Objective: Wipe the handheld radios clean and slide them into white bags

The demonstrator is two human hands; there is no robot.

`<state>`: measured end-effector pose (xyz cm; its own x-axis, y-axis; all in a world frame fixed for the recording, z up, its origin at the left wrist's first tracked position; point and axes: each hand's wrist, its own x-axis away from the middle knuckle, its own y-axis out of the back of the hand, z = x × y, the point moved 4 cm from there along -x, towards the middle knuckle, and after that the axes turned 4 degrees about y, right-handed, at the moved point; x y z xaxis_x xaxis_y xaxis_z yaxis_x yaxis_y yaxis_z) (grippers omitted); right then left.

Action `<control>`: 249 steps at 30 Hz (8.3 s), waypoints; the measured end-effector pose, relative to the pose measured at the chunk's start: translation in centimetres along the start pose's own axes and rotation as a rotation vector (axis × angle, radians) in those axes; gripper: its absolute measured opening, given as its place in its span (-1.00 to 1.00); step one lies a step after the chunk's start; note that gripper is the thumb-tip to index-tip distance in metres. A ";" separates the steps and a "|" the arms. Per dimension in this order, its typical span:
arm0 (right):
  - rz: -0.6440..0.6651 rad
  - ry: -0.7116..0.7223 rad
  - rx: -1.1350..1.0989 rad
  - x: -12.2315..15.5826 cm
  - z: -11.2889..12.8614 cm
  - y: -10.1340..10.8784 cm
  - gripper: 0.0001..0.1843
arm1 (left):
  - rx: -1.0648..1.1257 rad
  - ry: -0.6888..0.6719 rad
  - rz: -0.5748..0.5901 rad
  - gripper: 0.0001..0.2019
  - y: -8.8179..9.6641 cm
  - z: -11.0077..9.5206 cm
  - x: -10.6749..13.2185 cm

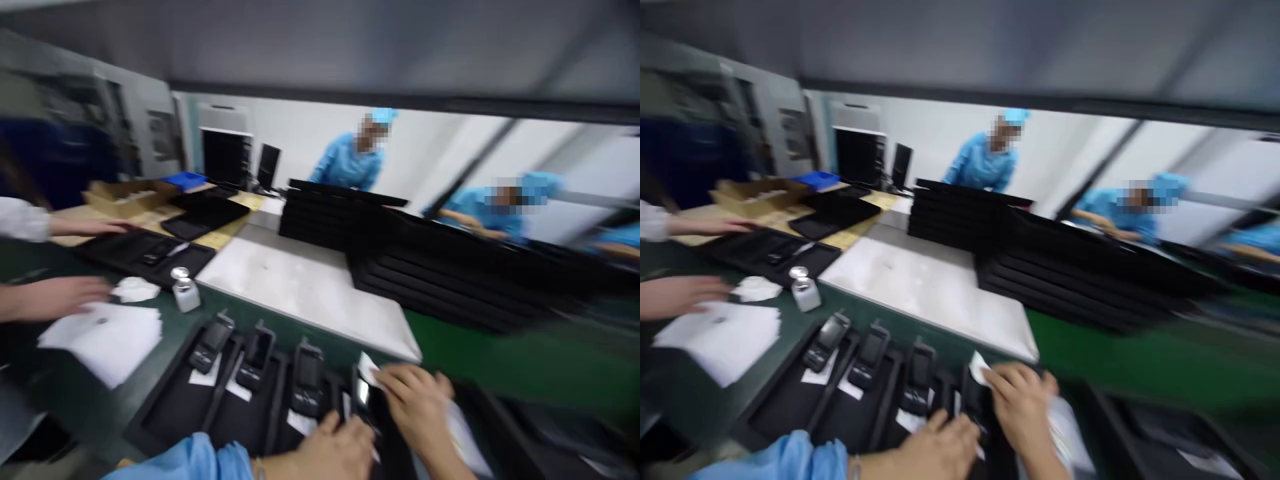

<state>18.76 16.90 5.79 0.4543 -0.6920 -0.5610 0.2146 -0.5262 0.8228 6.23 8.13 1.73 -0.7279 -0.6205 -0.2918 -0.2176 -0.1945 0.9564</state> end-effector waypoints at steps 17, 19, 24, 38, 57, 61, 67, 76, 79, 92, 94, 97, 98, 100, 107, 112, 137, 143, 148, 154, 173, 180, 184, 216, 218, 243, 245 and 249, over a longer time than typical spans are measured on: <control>0.282 -0.069 -0.280 5.4 -0.5 2.4 -0.70 | 0.411 -0.008 0.344 -0.30 -0.8 -0.8 -0.4; 0.282 -0.084 -0.272 5.8 -0.8 2.7 -0.67 | 0.418 -0.018 0.348 -0.30 -0.7 -0.8 -0.4; 0.263 -0.059 -0.221 2.0 -1.8 1.9 -0.67 | 0.371 -0.020 0.327 -0.30 -1.3 -0.9 -0.3; 0.136 -0.106 -0.222 2.4 -3.5 1.6 -0.68 | 0.301 -0.028 0.305 -0.29 -1.7 -1.2 0.0; -0.006 -0.121 -0.323 -0.3 4.4 2.0 -0.68 | 0.243 0.222 0.156 -0.29 1.0 1.0 6.2; 0.121 -0.038 -0.317 -2.4 7.5 -0.5 -0.63 | 0.223 0.253 0.186 -0.26 0.9 1.8 7.0; 0.192 0.084 -0.352 0.0 8.8 -0.8 -0.71 | 0.281 0.212 0.199 -0.31 0.1 2.0 6.9; 0.153 0.076 -0.299 -3.7 5.3 -1.4 -0.69 | 0.310 0.169 0.210 -0.32 0.1 2.6 7.2; 0.128 0.025 -0.350 -0.3 5.5 -0.8 -0.68 | 0.344 0.185 0.220 -0.33 0.3 2.6 7.1; 0.181 0.035 -0.329 -1.8 8.0 -0.9 -0.67 | 0.356 0.200 0.240 -0.33 0.4 2.7 7.1; 0.165 -0.011 -0.279 -2.3 8.0 -1.0 -0.66 | 0.351 0.194 0.229 -0.32 0.4 2.7 7.1; 0.186 0.046 -0.281 -2.3 8.6 -1.3 -0.65 | 0.362 0.200 0.226 -0.32 0.7 2.8 7.2; 0.194 0.086 -0.302 -2.1 8.9 -1.3 -0.66 | 0.370 0.201 0.229 -0.32 0.9 2.9 7.2; 0.188 0.119 -0.314 -1.8 9.1 -1.2 -0.66 | 0.379 0.197 0.231 -0.33 1.3 2.9 7.2; 0.191 0.115 -0.182 -3.9 5.8 -1.1 -0.61 | 0.370 0.183 0.239 -0.34 1.6 3.1 7.2; 0.143 0.012 -0.197 -0.5 5.5 -0.4 -0.65 | 0.371 0.180 0.231 -0.34 1.6 3.0 7.2; 0.111 0.052 -0.294 -8.8 15.7 -3.4 -0.68 | 0.231 0.503 0.111 -0.36 2.8 9.7 14.2; 0.209 0.205 -0.328 -6.5 16.3 -3.3 -0.63 | 0.242 0.455 0.123 -0.32 1.2 9.3 14.1; 0.205 0.113 -0.255 -9.1 16.3 -4.1 -0.67 | 0.191 0.445 0.112 -0.32 1.3 9.5 14.3; 0.239 0.231 -0.382 -5.9 17.2 -3.7 -0.69 | 0.199 0.395 0.111 -0.36 2.0 9.8 14.1; 0.101 0.043 -0.360 -5.2 14.5 -4.0 -0.66 | 0.239 0.396 0.137 -0.40 1.6 9.8 14.4; 0.182 0.025 -0.281 -9.3 17.1 -4.7 -0.66 | 0.226 0.412 0.156 -0.39 2.2 10.0 14.4; 0.222 0.155 -0.400 -7.2 17.9 -3.9 -0.73 | 0.257 0.400 0.189 -0.40 2.7 10.1 14.3; 0.012 0.019 -0.324 -6.0 16.8 -2.7 -0.69 | 0.229 0.600 -0.136 -0.48 5.3 13.0 19.6; -0.022 0.016 -0.355 -7.8 18.0 -3.0 -0.72 | 0.175 0.687 -0.118 -0.45 5.8 14.4 21.1; 0.194 0.273 -0.299 -10.1 26.4 -6.2 -0.65 | 0.204 0.641 0.031 -0.48 4.4 15.4 22.9; 0.189 0.287 -0.279 -10.2 26.6 -6.4 -0.65 | 0.199 0.648 0.029 -0.47 4.1 15.4 22.9; 0.254 0.327 -0.226 -14.4 27.2 -7.8 -0.67 | 0.170 0.655 0.052 -0.43 4.0 15.5 22.9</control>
<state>-13.00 17.54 5.00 0.7577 -0.5737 -0.3111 0.2274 -0.2147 0.9498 -21.38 4.87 -0.99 -0.2072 -0.9685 -0.1379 -0.3310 -0.0632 0.9415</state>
